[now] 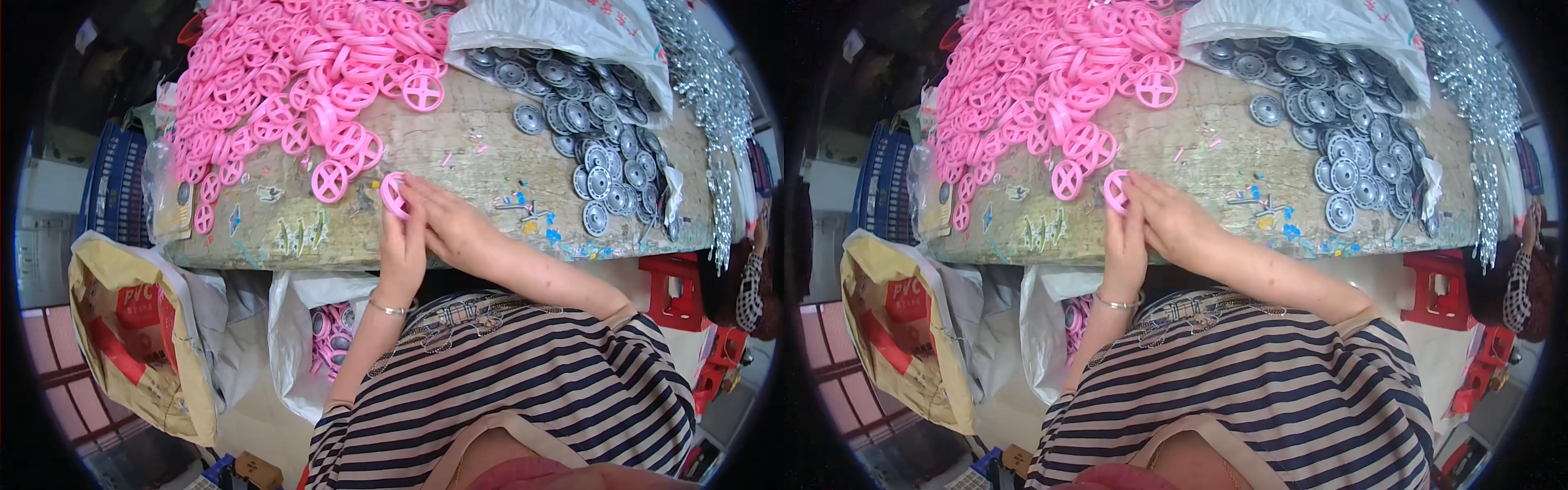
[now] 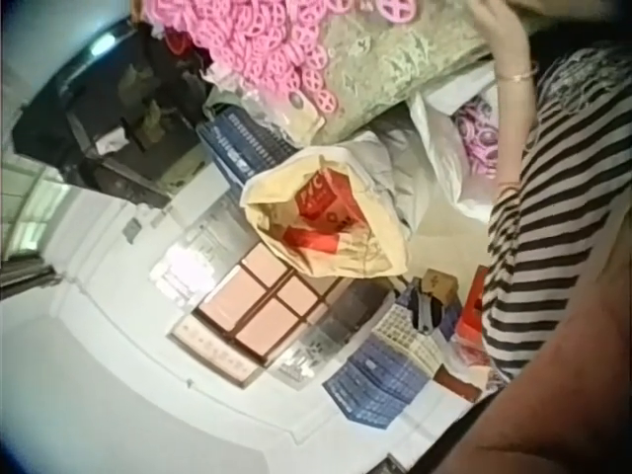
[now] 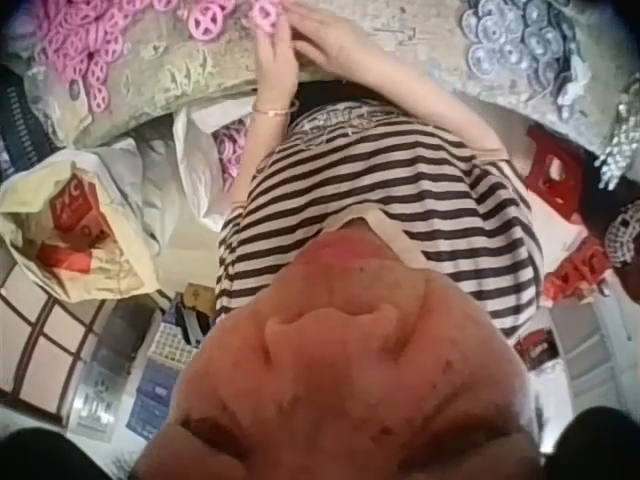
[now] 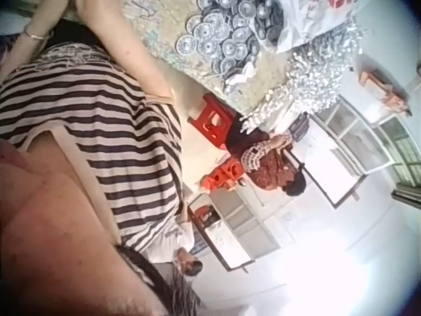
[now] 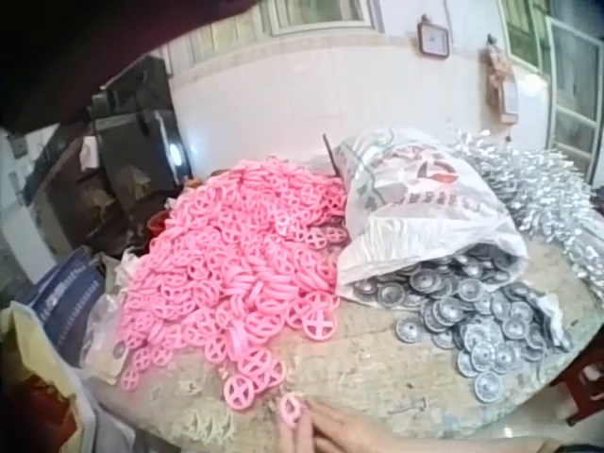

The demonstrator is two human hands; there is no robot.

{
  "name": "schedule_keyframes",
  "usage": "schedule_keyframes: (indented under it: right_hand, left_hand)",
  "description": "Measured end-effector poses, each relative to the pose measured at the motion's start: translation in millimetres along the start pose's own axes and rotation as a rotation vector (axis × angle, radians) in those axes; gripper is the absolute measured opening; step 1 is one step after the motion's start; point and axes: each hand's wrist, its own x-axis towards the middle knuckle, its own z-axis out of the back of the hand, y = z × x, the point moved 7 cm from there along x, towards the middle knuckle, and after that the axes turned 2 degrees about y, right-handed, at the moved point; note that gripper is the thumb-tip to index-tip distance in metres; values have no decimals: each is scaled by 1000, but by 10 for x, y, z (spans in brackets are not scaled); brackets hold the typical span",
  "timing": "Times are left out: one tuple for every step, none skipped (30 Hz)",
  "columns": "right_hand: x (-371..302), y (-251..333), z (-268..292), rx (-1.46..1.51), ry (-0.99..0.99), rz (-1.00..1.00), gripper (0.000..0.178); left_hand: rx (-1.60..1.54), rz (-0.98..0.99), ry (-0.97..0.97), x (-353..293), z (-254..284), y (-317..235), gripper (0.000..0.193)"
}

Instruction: The recorder is manually fitting pink plastic circular components into silver metal bases on a workbench.

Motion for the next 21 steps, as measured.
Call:
schedule_keyframes:
  right_hand:
    - [-60, -87, 34, 60, 60, -39, 35]
    - [-77, -119, 79, 129, 125, -71, 32]
    - [-117, -270, 200, 245, 142, -319, 29]
    - [-160, -394, 342, 359, 156, -570, 26]
    - [-144, -597, 583, 91, 47, -378, 25]
    - [-144, -887, 814, -126, -20, -229, 26]
    - [-163, -1150, 1012, -252, -54, -363, 33]
    - [-176, -1305, 1199, -642, -142, -204, 41]
    - [-179, -1493, 1305, -761, -134, -264, 47]
    - [-173, -1644, 1327, -757, -72, -280, 49]
    - [-127, -1728, 1322, -749, -5, -292, 52]
    - [-72, -1775, 1350, -745, -3, -281, 52]
    - [-16, -1818, 1326, -717, 72, -360, 53]
    - [24, -1876, 1290, -689, 149, -437, 54]
    - [60, -1918, 1286, -677, 160, -419, 54]
    - [64, -2025, 1337, -606, 124, -472, 55]
    - [121, -2058, 1335, -527, 96, -515, 57]
    - [130, -2077, 1350, -522, 112, -575, 61]
    - [134, -2133, 1380, -530, 150, -595, 63]
    - [116, -2206, 1427, -495, 151, -620, 63]
    - [148, -2152, 1440, -434, 158, -629, 62]
  left_hand:
    - [95, 113, 25, 65, -5, 127, 40]
    - [-205, 292, -12, 80, 37, 306, 34]
    - [-206, 292, -11, 80, 72, 310, 34]
    - [-304, 284, -25, 90, 97, 272, 32]
    - [-402, 275, -32, 99, 94, 238, 31]
    - [-383, 286, -22, 113, 82, 254, 31]
    - [-385, 285, -18, 110, 84, 270, 31]
    - [-424, 296, 6, 116, 66, 309, 31]
    - [-460, 299, 25, 115, 50, 315, 31]
    - [-459, 294, 23, 127, 69, 314, 31]
    - [-481, 312, 43, 126, 74, 325, 32]
    - [-501, 330, 62, 127, 81, 336, 32]
    - [-498, 325, 41, 101, 132, 353, 32]
    - [-509, 330, 42, 91, 150, 382, 33]
    - [-520, 335, 40, 81, 163, 394, 33]
    - [-539, 344, 37, 71, 164, 397, 32]
    - [-532, 331, 1, 63, 196, 396, 32]
    - [-525, 329, 11, 58, 182, 400, 32]
    - [-519, 328, 25, 61, 163, 414, 31]
    - [-513, 316, -7, 69, 176, 433, 31]
    - [-542, 320, 21, 72, 152, 465, 31]
